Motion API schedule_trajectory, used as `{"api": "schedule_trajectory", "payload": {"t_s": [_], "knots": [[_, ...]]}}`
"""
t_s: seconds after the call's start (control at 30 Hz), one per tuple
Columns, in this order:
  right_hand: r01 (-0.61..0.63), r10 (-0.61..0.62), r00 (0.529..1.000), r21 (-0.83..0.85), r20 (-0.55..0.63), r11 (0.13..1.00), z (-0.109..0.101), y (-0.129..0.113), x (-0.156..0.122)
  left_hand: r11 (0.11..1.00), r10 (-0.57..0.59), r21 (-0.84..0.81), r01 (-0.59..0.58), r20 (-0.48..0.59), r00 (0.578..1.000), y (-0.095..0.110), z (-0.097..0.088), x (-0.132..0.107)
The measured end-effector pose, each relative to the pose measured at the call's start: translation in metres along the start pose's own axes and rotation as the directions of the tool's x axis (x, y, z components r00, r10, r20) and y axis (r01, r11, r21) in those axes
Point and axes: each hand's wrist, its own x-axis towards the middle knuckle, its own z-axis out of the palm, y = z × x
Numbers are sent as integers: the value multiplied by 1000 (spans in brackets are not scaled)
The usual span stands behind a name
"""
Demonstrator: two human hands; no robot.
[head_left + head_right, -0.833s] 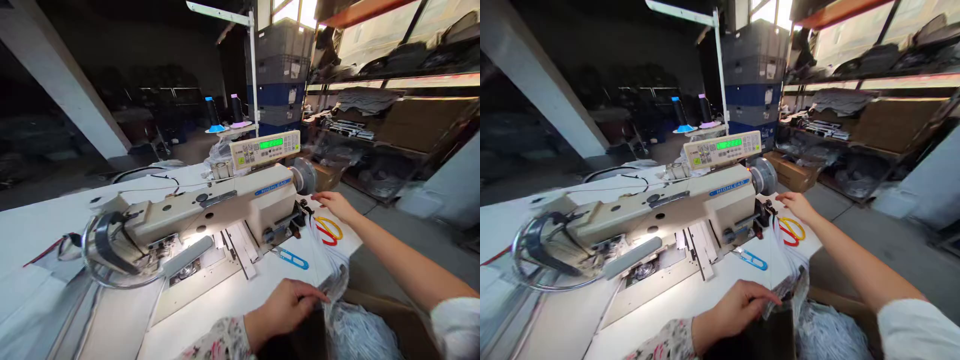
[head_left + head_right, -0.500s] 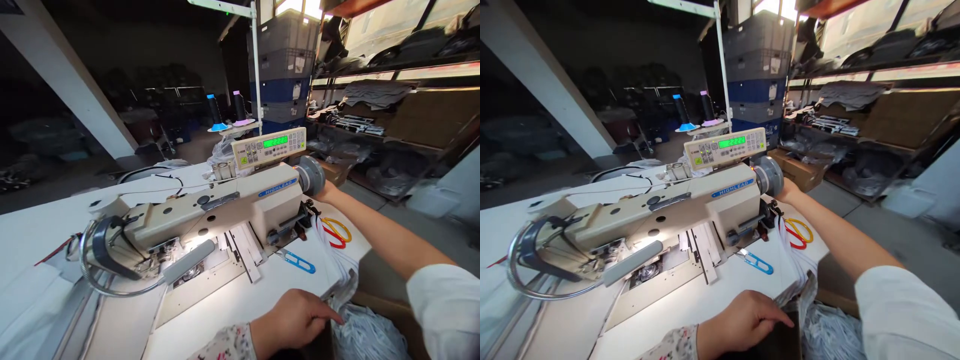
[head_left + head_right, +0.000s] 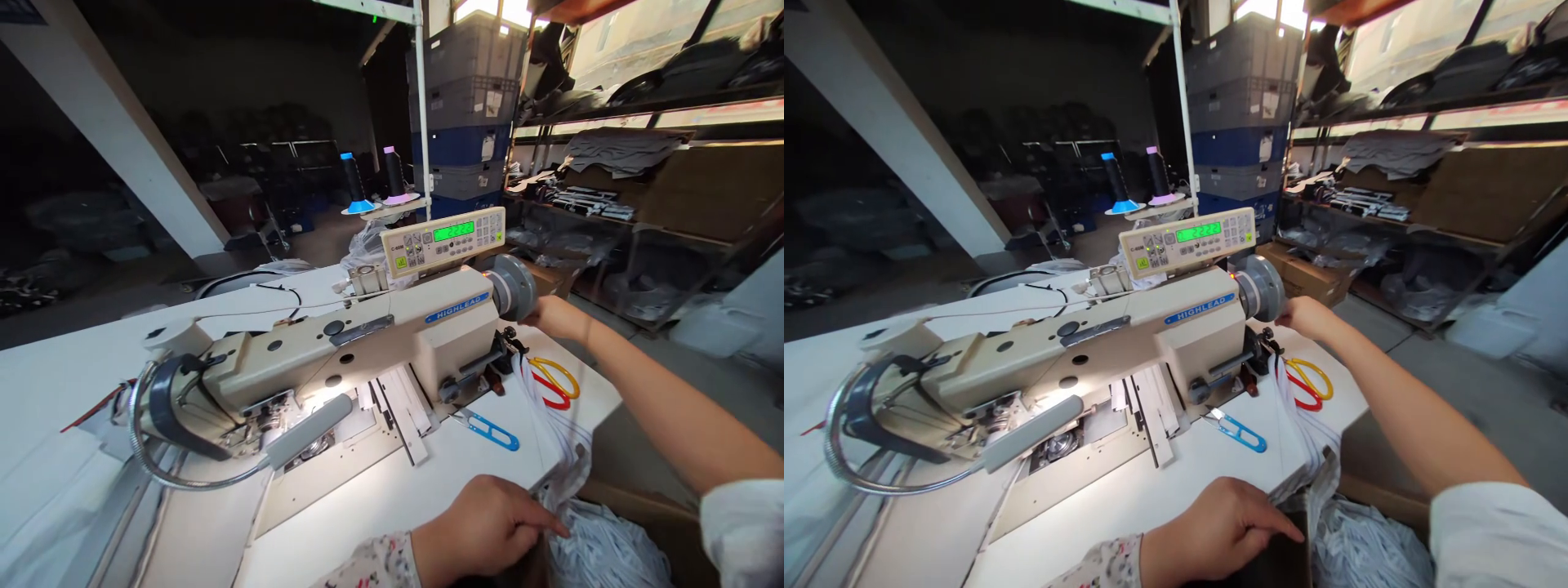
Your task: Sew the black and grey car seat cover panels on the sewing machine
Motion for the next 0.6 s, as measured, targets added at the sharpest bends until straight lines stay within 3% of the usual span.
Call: {"api": "schedule_trajectory", "payload": {"t_s": [0.13,0.2,0.3,0.43,0.5,0.6], "knots": [[-102,99,980,9,173,995,14,-1,-12,1000,-28,15,27,12,1000,2,0,1],[-126,121,983,28,139,992,22,-7,-6,999,-43,26,43,10,999,4,0,1],[-123,121,991,38,61,992,13,-11,-2,999,-37,6,37,2,999,5,-1,0],[-107,99,979,39,181,993,-1,-5,-18,1000,-3,-25,3,-6,1000,0,0,-1],[-128,111,967,58,229,990,8,-5,-20,1000,2,-18,-2,-8,1000,-2,1,-1],[-151,136,980,96,146,984,22,-9,-8,1000,-12,12,12,-2,1000,-2,1,-1]]}}
